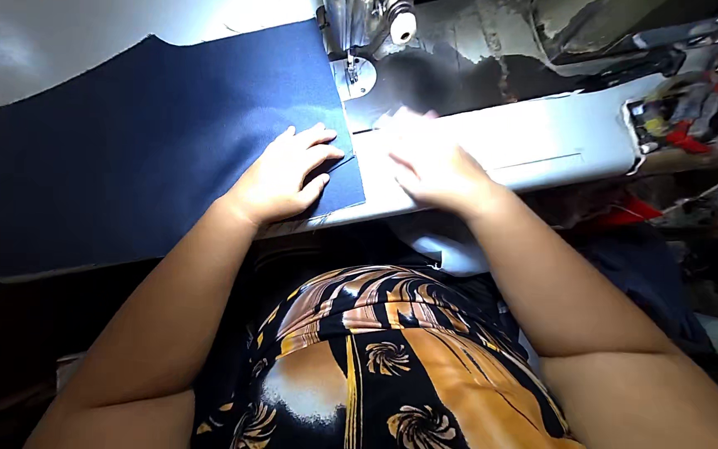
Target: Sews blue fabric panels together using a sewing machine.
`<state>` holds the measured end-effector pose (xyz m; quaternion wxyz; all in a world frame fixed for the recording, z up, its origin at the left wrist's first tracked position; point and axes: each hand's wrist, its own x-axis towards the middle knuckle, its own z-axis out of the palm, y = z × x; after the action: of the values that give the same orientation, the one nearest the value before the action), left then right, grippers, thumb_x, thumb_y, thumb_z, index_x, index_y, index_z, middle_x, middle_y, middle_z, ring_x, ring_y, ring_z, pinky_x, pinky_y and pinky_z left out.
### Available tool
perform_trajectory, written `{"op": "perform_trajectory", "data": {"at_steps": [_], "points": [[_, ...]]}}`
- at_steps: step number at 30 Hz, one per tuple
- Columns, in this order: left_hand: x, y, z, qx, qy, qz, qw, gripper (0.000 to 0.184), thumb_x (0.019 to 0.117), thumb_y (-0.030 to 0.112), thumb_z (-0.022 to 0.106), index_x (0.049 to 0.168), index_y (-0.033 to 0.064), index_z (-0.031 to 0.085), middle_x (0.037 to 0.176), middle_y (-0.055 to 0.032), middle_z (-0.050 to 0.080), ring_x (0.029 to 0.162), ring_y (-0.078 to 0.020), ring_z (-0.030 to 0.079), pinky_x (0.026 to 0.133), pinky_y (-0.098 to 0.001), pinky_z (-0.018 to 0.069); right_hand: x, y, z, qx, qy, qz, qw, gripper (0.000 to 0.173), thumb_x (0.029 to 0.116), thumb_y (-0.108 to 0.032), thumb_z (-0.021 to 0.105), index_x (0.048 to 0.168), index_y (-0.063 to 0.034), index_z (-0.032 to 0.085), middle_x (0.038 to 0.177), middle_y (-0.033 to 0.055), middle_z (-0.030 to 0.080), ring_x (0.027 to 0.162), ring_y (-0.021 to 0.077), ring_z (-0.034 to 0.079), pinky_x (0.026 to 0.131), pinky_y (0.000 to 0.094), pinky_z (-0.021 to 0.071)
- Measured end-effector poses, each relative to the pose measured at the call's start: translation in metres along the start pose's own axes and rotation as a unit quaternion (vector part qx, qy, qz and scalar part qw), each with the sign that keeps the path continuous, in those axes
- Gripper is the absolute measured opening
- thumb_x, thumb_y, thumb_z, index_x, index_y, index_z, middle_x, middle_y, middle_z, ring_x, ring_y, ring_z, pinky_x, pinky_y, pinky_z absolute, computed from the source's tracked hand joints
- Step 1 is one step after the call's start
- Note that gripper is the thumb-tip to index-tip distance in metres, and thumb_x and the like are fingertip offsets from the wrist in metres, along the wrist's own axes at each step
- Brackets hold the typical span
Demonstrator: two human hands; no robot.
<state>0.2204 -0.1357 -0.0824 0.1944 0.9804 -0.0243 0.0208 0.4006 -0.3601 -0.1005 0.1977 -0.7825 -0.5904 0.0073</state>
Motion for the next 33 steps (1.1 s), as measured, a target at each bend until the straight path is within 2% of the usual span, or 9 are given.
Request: {"op": "perform_trajectory", "data": {"at_steps": [2, 6, 9, 20, 26, 27, 29, 30, 33], "points": [[-0.001, 0.007, -0.002, 0.022, 0.005, -0.017, 1.000, 0.042, 0.1012, 0.030, 0.048, 0.138, 0.0177, 0.065, 0.149, -0.0135, 0.054, 0.143, -0.0331, 0.046, 0.118, -0.0577, 0.0316, 0.014, 0.002, -0.012, 0.006, 0.008, 0.133, 0.991, 0.043, 0.1058, -0.023, 0.044, 0.146, -0.0150, 0.059, 0.156, 0.0191, 0.048, 0.152, 0.0434, 0.030, 0.120, 0.0730, 0.0131], [0.001, 0.022, -0.005, 0.058, 0.021, -0.035, 0.997, 0.038, 0.0961, 0.017, 0.056, 0.132, 0.0155, 0.070, 0.106, -0.0169, 0.062, 0.101, -0.0374, 0.060, 0.081, -0.0534, 0.0477, 0.003, -0.028, 0.011, 0.070, 0.110, -0.012, 0.991, 0.031, 0.0985, -0.026, 0.052, 0.107, -0.0080, 0.075, 0.106, 0.0167, 0.069, 0.107, 0.0365, 0.062, 0.090, 0.0578, 0.0448], [0.005, 0.032, -0.004, 0.094, 0.033, -0.027, 0.995, 0.036, 0.0975, 0.008, 0.054, 0.129, 0.0098, 0.071, 0.094, -0.0163, 0.064, 0.088, -0.0336, 0.065, 0.076, -0.0465, 0.0552, -0.008, -0.035, 0.029, 0.078, 0.094, -0.073, 0.990, 0.031, 0.1010, -0.026, 0.055, 0.117, -0.0121, 0.077, 0.111, 0.0132, 0.071, 0.104, 0.0304, 0.067, 0.091, 0.0518, 0.0511], [0.005, 0.043, 0.000, 0.144, 0.043, 0.039, 0.988, 0.032, 0.0964, -0.002, 0.056, 0.125, -0.0030, 0.069, 0.087, -0.0183, 0.065, 0.081, -0.0348, 0.067, 0.070, -0.0438, 0.0560, -0.003, -0.035, 0.028, 0.089, 0.092, -0.067, 0.990, 0.030, 0.1012, -0.027, 0.056, 0.111, -0.0100, 0.078, 0.107, 0.0118, 0.070, 0.102, 0.0290, 0.066, 0.089, 0.0505, 0.0496], [0.007, 0.034, 0.000, 0.099, 0.033, 0.039, 0.994, 0.036, 0.0963, 0.004, 0.050, 0.125, 0.0069, 0.073, 0.098, -0.0146, 0.066, 0.095, -0.0346, 0.064, 0.078, -0.0499, 0.0520, -0.003, -0.035, 0.022, 0.147, 0.077, -0.025, 0.986, 0.027, 0.0987, -0.028, 0.058, 0.108, -0.0133, 0.078, 0.105, 0.0092, 0.068, 0.103, 0.0254, 0.063, 0.091, 0.0464, 0.0471], [0.003, 0.034, 0.003, 0.095, 0.049, 0.010, 0.994, 0.037, 0.0978, 0.011, 0.049, 0.125, 0.0136, 0.073, 0.113, -0.0131, 0.067, 0.111, -0.0377, 0.060, 0.088, -0.0606, 0.0453, -0.003, -0.033, 0.018, 0.151, 0.059, -0.024, 0.987, 0.028, 0.0989, -0.029, 0.057, 0.111, -0.0139, 0.077, 0.110, 0.0098, 0.068, 0.108, 0.0258, 0.062, 0.096, 0.0475, 0.0454], [-0.005, 0.030, 0.012, 0.052, 0.047, -0.063, 0.996, 0.040, 0.1002, 0.024, 0.045, 0.132, 0.0268, 0.069, 0.153, -0.0041, 0.053, 0.150, -0.0393, 0.035, 0.109, -0.0834, 0.0144, 0.000, -0.024, 0.008, 0.115, -0.018, -0.031, 0.993, 0.038, 0.1010, -0.039, 0.053, 0.127, -0.0191, 0.071, 0.127, 0.0110, 0.063, 0.124, 0.0301, 0.056, 0.105, 0.0578, 0.0383], [-0.006, 0.025, 0.018, 0.033, 0.056, -0.079, 0.995, 0.042, 0.1007, 0.027, 0.043, 0.134, 0.0308, 0.068, 0.159, 0.0005, 0.048, 0.154, -0.0368, 0.028, 0.110, -0.0848, 0.0059, 0.006, -0.018, 0.003, 0.088, -0.050, -0.036, 0.994, 0.043, 0.1006, -0.045, 0.051, 0.134, -0.0230, 0.068, 0.135, 0.0119, 0.061, 0.131, 0.0330, 0.053, 0.106, 0.0630, 0.0373], [0.007, 0.008, 0.017, 0.028, 0.059, -0.075, 0.995, 0.044, 0.1015, 0.030, 0.040, 0.136, 0.0322, 0.067, 0.159, 0.0035, 0.047, 0.155, -0.0351, 0.027, 0.108, -0.0860, 0.0046, 0.042, 0.011, -0.013, 0.047, -0.082, -0.010, 0.995, 0.045, 0.0997, -0.045, 0.050, 0.139, -0.0297, 0.064, 0.145, 0.0154, 0.055, 0.137, 0.0415, 0.046, 0.104, 0.0701, 0.0349]]}}
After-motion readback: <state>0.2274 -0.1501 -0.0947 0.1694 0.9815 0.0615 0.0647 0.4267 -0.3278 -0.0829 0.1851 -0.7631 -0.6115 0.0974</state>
